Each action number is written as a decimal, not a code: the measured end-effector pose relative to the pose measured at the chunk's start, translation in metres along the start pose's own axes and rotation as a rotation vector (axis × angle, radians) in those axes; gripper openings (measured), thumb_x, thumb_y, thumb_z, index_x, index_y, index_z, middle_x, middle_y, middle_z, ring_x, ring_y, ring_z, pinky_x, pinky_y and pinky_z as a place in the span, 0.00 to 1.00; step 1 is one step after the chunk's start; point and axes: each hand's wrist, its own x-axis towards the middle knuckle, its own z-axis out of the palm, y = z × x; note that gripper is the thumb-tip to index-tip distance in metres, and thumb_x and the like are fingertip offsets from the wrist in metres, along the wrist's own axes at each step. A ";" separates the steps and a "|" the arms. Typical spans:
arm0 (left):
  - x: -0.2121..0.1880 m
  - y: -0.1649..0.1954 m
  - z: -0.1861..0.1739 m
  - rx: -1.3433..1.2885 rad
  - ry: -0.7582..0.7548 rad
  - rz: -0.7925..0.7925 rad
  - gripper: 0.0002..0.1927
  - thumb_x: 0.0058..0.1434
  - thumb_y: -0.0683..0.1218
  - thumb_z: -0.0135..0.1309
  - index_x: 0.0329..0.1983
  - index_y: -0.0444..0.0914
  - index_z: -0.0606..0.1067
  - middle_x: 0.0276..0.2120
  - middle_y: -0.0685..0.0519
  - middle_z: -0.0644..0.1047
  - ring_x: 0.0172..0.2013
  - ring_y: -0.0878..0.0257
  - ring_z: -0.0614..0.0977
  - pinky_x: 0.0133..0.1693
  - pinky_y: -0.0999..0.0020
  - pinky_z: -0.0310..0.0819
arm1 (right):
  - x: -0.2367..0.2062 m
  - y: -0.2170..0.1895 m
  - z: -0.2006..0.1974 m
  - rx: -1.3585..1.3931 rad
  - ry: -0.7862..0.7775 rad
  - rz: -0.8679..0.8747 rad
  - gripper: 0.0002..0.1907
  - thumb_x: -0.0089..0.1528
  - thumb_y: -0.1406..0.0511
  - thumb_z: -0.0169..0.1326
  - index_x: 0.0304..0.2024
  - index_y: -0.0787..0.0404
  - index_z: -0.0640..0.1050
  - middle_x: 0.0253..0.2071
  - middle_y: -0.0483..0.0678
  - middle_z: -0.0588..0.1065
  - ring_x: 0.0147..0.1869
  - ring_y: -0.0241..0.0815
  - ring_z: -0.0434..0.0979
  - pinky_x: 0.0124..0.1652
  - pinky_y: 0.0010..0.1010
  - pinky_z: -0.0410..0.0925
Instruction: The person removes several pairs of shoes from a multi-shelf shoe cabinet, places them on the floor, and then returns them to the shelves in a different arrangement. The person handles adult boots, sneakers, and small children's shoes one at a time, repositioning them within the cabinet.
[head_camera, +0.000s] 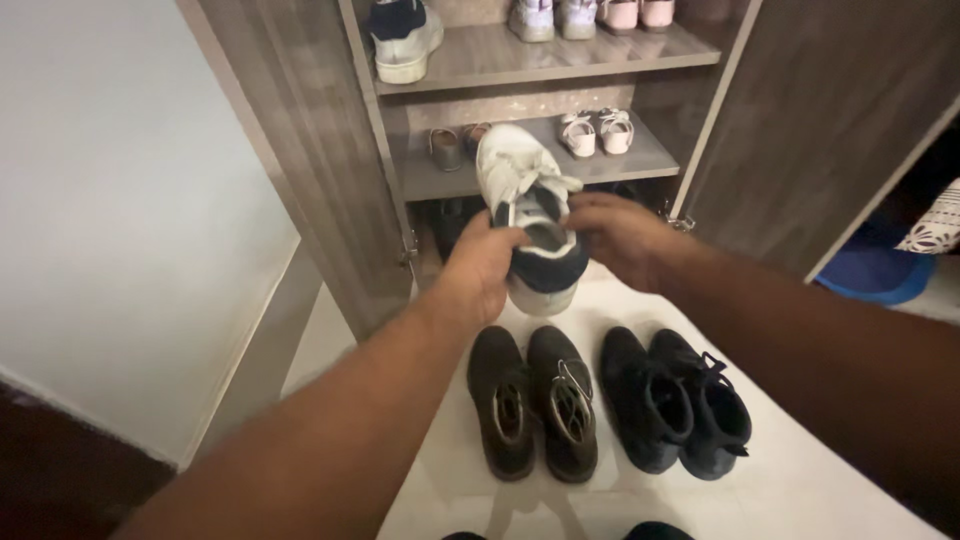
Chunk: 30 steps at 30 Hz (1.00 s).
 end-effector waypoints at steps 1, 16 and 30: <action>-0.006 -0.006 -0.001 -0.004 -0.007 0.001 0.27 0.54 0.35 0.51 0.60 0.34 0.70 0.46 0.44 0.79 0.46 0.51 0.81 0.46 0.55 0.76 | -0.007 0.003 0.002 0.001 0.031 0.014 0.23 0.56 0.69 0.57 0.55 0.66 0.74 0.51 0.53 0.77 0.55 0.44 0.78 0.55 0.34 0.72; -0.075 -0.046 -0.029 -0.101 0.059 -0.117 0.35 0.53 0.32 0.46 0.66 0.43 0.64 0.52 0.45 0.76 0.50 0.51 0.80 0.50 0.54 0.77 | -0.063 0.062 0.025 0.017 -0.055 0.075 0.32 0.56 0.72 0.55 0.64 0.66 0.68 0.54 0.55 0.75 0.57 0.47 0.77 0.55 0.36 0.70; -0.107 -0.071 -0.041 -0.081 0.099 -0.210 0.30 0.54 0.32 0.46 0.63 0.35 0.67 0.51 0.43 0.77 0.48 0.52 0.82 0.50 0.56 0.79 | -0.088 0.089 0.030 0.074 -0.059 0.228 0.33 0.56 0.70 0.55 0.65 0.64 0.67 0.51 0.55 0.76 0.51 0.46 0.79 0.50 0.38 0.73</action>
